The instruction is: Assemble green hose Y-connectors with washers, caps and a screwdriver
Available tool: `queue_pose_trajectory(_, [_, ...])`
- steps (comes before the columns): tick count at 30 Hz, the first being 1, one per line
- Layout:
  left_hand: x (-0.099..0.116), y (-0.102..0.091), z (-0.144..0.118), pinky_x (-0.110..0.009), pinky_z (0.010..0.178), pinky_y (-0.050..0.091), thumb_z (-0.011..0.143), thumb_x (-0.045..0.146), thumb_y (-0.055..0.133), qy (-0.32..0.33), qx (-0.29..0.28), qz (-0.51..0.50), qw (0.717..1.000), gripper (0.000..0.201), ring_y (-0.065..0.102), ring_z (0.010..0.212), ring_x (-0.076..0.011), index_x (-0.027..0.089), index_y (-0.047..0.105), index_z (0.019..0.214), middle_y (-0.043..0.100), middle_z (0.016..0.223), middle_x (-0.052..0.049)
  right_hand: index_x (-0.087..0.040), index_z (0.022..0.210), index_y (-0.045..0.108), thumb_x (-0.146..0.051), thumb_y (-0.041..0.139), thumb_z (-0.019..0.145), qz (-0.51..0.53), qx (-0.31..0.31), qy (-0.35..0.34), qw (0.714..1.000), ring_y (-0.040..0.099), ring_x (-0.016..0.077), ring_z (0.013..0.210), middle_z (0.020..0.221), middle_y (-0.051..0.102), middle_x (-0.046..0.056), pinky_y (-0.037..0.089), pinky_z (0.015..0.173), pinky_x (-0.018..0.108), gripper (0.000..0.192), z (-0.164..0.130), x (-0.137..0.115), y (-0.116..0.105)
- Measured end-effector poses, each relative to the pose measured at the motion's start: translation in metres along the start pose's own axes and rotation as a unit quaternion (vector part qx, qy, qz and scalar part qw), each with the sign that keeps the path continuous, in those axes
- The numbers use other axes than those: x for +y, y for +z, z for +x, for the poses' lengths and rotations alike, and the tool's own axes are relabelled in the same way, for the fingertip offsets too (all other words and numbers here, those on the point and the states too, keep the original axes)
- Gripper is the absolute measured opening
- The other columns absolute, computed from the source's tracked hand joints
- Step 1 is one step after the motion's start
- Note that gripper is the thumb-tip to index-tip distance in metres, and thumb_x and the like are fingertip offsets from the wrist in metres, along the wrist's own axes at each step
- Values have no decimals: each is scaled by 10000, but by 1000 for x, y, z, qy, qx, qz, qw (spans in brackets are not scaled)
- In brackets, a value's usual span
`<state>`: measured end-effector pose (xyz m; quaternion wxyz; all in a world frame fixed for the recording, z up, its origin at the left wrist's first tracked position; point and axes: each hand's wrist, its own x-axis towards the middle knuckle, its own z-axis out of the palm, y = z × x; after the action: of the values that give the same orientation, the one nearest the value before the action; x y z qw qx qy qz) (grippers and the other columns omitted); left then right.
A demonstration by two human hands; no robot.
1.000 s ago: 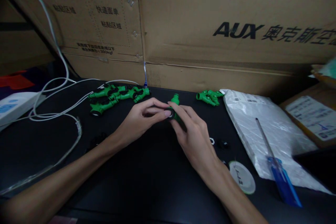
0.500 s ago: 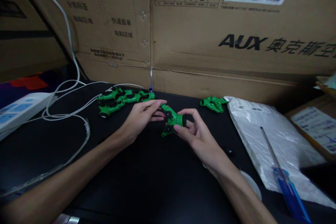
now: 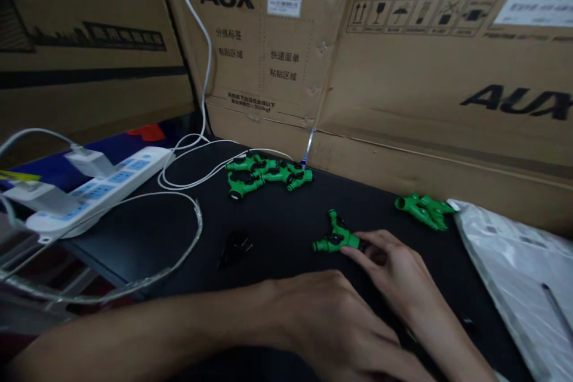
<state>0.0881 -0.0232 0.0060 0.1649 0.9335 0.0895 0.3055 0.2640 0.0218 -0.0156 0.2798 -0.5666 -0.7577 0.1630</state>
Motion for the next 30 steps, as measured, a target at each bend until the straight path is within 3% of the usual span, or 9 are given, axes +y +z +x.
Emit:
queue_pose_trajectory(3, [5, -2, 0, -145, 423, 465, 839, 358, 760, 30, -97, -49, 994, 109, 722, 663, -106, 282, 795, 770, 797, 772, 52, -196, 1040, 757, -582, 694, 737, 24, -65, 26, 997, 707, 231, 648, 763, 727, 59, 566, 614, 343, 494, 5, -17, 2])
queue_pose_trajectory(6, [4, -6, -4, -130, 444, 463, 850, 298, 752, 35, -155, -87, 983, 156, 716, 639, -90, 276, 758, 697, 789, 758, 54, -192, 1039, 711, -540, 711, 730, 74, -119, 42, 989, 712, 225, 662, 706, 713, 38, 561, 626, 325, 465, 16, -34, 10])
queue_pose_trajectory(13, [-4, -5, -6, -129, 517, 502, 820, 176, 748, 38, -191, -103, 975, 188, 759, 787, -115, 219, 701, 644, 812, 890, 10, -177, 941, 699, -439, 763, 745, 141, -113, 8, 984, 665, 176, 590, 649, 676, -1, 536, 573, 293, 333, 52, -75, 62])
queue_pose_trajectory(17, [-4, 4, -14, -210, 439, 454, 836, 237, 747, 9, -154, -77, 985, 88, 724, 689, -138, 151, 762, 849, 788, 767, -11, -179, 1144, 696, -381, 749, 799, 124, -100, -14, 987, 730, 154, 710, 921, 742, 38, 588, 653, 268, 404, 57, -92, 70])
queue_pose_trajectory(20, [-9, 17, -24, -215, 461, 436, 871, 241, 715, -10, -99, -78, 992, 113, 710, 647, -112, 155, 766, 925, 780, 745, 27, -208, 1181, 704, -444, 665, 898, 62, -65, -31, 995, 733, 160, 795, 1053, 727, 65, 599, 716, 284, 370, 55, -72, 34])
queue_pose_trajectory(23, [-14, 27, -30, -204, 479, 431, 838, 192, 724, 3, -77, -94, 993, 65, 719, 655, -99, 171, 753, 893, 797, 801, 45, -166, 1029, 735, -439, 569, 961, -49, 1, -25, 998, 707, 235, 902, 1039, 706, 125, 578, 847, 407, 327, 56, -23, -25])
queue_pose_trajectory(25, [-15, 30, -31, -195, 479, 426, 842, 200, 723, 2, -63, -90, 994, 55, 714, 632, -95, 180, 753, 884, 790, 769, 49, -135, 1035, 717, -406, 579, 964, -122, 38, -7, 992, 687, 268, 947, 1047, 694, 158, 547, 907, 480, 312, 60, 15, -58])
queue_pose_trajectory(27, [-13, 29, -29, -187, 462, 413, 865, 251, 713, -12, -39, -77, 996, 83, 696, 591, -91, 184, 753, 834, 768, 695, 47, -131, 1051, 691, -377, 628, 964, -176, 47, 8, 983, 679, 241, 960, 1038, 696, 116, 551, 907, 471, 268, 64, 48, -74])
queue_pose_trajectory(30, [-10, 29, -23, -181, 420, 386, 872, 324, 699, -41, -7, -54, 998, 207, 651, 517, -77, 189, 735, 719, 732, 604, 47, -167, 1136, 663, -364, 641, 979, -218, 33, 14, 975, 675, 201, 987, 1139, 685, 73, 577, 872, 410, 253, 69, 77, -74])
